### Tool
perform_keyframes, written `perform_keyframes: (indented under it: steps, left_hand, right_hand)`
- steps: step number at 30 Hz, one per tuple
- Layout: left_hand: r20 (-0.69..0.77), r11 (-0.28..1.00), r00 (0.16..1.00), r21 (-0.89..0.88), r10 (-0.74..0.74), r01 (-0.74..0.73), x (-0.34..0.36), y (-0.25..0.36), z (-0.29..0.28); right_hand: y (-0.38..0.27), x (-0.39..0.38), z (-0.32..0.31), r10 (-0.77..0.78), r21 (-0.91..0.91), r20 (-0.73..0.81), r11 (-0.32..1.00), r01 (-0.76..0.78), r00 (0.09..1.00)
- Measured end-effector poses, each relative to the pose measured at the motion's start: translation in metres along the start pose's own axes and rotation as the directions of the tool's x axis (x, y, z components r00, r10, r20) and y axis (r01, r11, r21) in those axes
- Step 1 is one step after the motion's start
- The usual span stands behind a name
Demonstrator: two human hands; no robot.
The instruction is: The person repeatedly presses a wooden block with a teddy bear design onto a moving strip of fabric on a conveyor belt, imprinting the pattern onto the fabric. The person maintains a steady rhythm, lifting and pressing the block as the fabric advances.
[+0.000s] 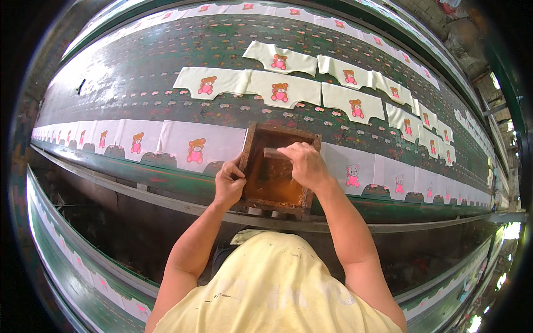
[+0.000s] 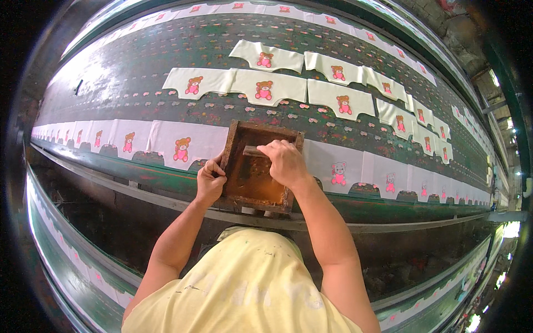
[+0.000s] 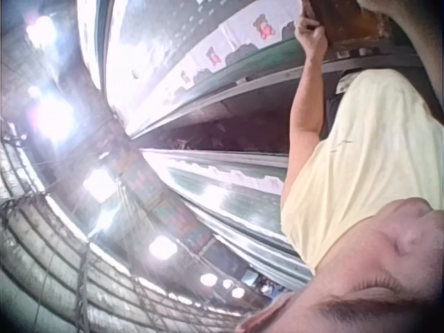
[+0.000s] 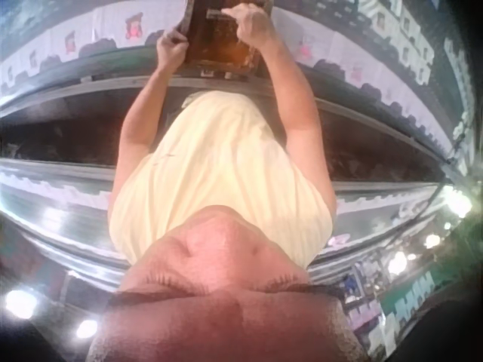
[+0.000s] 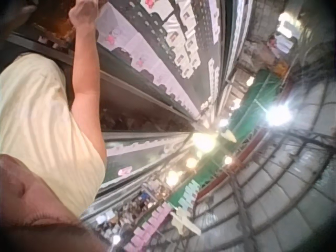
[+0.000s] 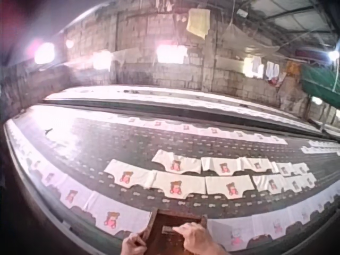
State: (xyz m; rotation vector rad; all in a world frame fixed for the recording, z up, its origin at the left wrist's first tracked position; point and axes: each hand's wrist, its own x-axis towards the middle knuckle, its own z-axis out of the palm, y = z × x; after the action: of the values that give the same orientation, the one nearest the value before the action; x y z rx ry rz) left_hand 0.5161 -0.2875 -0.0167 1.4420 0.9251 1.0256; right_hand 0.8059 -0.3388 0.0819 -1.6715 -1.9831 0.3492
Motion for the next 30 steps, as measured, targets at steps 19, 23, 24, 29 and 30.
perform_keyframes:
  steps: [19, 23, 24, 29, 30]
  left_hand:
    - [0.025, 0.973, 0.994, 0.2, 0.111, -0.114, 0.0, 0.002, -0.006]
    - [0.02, 0.98, 0.996, 0.177, 0.09, -0.092, 0.0, 0.01, -0.003]
    - [0.021, 0.98, 0.995, 0.173, 0.097, -0.099, 0.0, 0.01, -0.002]
    - [0.038, 0.977, 0.992, 0.175, 0.119, -0.124, 0.001, 0.007, -0.004]
    - [0.037, 0.97, 0.986, 0.181, 0.16, -0.164, 0.0, 0.01, -0.004]
  right_hand:
    - [-0.102, -0.093, 0.019, 0.062, -0.021, 0.062, 0.998, -0.061, 0.996]
    - [-0.113, -0.103, 0.015, 0.088, 0.04, 0.049, 0.995, -0.09, 0.995]
    - [-0.11, -0.107, 0.016, 0.076, 0.042, 0.025, 0.996, -0.077, 0.997]
    - [-0.095, -0.135, 0.016, 0.163, 0.019, -0.219, 0.986, -0.163, 0.962]
    - [-0.089, -0.143, 0.017, 0.212, 0.044, -0.268, 0.977, -0.208, 0.94]
